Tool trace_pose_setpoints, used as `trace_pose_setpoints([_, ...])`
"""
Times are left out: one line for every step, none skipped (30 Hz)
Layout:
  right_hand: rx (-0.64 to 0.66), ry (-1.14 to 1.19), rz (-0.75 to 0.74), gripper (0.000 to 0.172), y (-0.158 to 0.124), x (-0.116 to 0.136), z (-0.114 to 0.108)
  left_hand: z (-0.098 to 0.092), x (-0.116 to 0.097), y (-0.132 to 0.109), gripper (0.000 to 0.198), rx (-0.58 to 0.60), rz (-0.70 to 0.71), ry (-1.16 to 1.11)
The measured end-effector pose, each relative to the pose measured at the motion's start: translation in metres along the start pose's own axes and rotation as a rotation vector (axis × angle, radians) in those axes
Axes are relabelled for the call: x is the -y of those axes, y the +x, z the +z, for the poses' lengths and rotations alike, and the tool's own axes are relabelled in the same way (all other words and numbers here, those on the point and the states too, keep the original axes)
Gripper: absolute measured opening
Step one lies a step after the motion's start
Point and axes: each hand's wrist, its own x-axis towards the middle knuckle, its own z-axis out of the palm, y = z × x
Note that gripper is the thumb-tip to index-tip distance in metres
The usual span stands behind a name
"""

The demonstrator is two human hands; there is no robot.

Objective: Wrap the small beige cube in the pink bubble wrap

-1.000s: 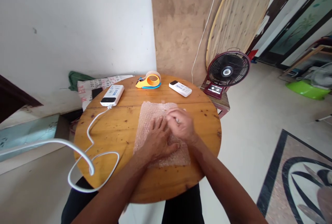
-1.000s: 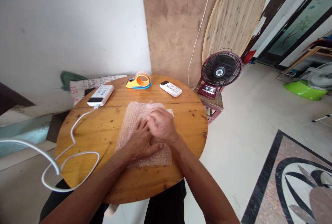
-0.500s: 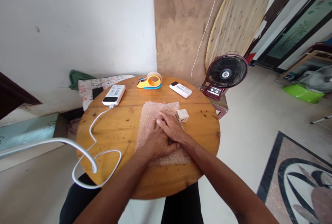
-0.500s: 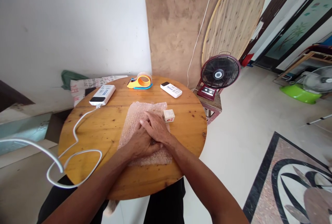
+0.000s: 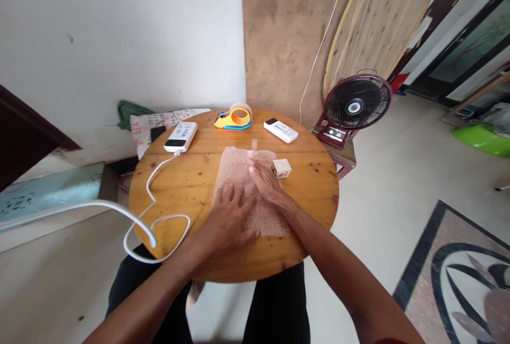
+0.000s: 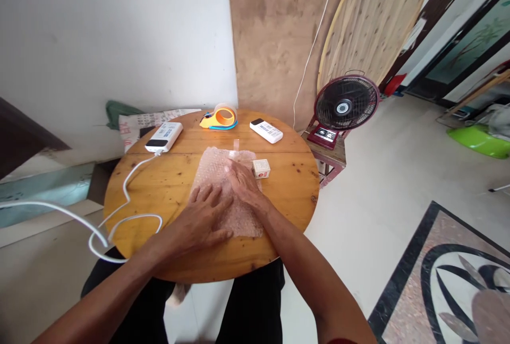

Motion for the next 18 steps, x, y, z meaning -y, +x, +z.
trace_pose_setpoints([0.0,0.006,0.002,0.056,0.0,-0.001,0.0,-0.002,0.001,-0.006,0.078,-0.004,0.005,0.0])
trace_pose_setpoints([0.0,0.009,0.007,0.057,0.001,-0.001,0.001,-0.004,0.0,-0.01,0.074,-0.01,0.008,-0.004])
trace_pose_setpoints([0.001,0.01,0.013,0.057,0.001,-0.001,0.001,-0.006,-0.001,-0.012,0.068,-0.019,0.003,-0.009])
trace_pose_setpoints([0.002,0.011,0.018,0.057,0.001,-0.002,0.001,-0.007,-0.003,-0.012,0.062,-0.03,-0.007,-0.014])
trace_pose_setpoints([0.001,0.011,0.022,0.057,0.001,-0.002,0.001,-0.008,-0.006,-0.009,0.058,-0.042,-0.017,-0.021])
trace_pose_setpoints([0.0,0.012,0.024,0.058,0.001,-0.002,0.0,-0.009,-0.01,-0.006,0.055,-0.053,-0.021,-0.029])
trace_pose_setpoints([-0.004,0.015,0.025,0.057,0.0,-0.003,0.0,-0.008,-0.014,-0.001,0.055,-0.063,-0.017,-0.039])
trace_pose_setpoints([-0.007,0.02,0.024,0.056,0.0,-0.003,0.0,-0.007,-0.017,0.004,0.056,-0.071,-0.007,-0.05])
trace_pose_setpoints([-0.009,0.027,0.023,0.055,0.0,-0.004,-0.001,-0.005,-0.02,0.009,0.06,-0.072,0.004,-0.061])
trace_pose_setpoints([-0.009,0.034,0.025,0.053,0.0,-0.004,-0.001,-0.001,-0.023,0.013,0.063,-0.07,0.01,-0.069])
trace_pose_setpoints([-0.007,0.037,0.032,0.051,0.0,-0.004,-0.001,0.002,-0.024,0.016,0.067,-0.066,0.011,-0.075])
trace_pose_setpoints([-0.002,0.03,0.04,0.05,0.001,-0.004,-0.001,0.006,-0.025,0.017,0.07,-0.062,0.01,-0.078])
trace_pose_setpoints([0.01,0.011,0.04,0.048,0.001,-0.003,-0.001,0.01,-0.025,0.017,0.072,-0.062,0.01,-0.08])
trace_pose_setpoints([0.026,-0.019,0.03,0.047,0.002,0.0,-0.001,0.013,-0.025,0.017,0.073,-0.065,0.011,-0.081])
trace_pose_setpoints([0.051,-0.054,0.008,0.045,0.002,0.003,-0.002,0.015,-0.024,0.016,0.072,-0.07,0.014,-0.081])
trace_pose_setpoints([0.085,-0.089,-0.025,0.043,0.003,0.007,-0.004,0.017,-0.023,0.015,0.071,-0.075,0.016,-0.081])
trace_pose_setpoints([0.121,-0.123,-0.065,0.042,0.003,0.012,-0.007,0.017,-0.023,0.015,0.071,-0.079,0.018,-0.08])
trace_pose_setpoints([0.156,-0.152,-0.105,0.04,0.003,0.017,-0.012,0.017,-0.023,0.014,0.071,-0.08,0.02,-0.08])
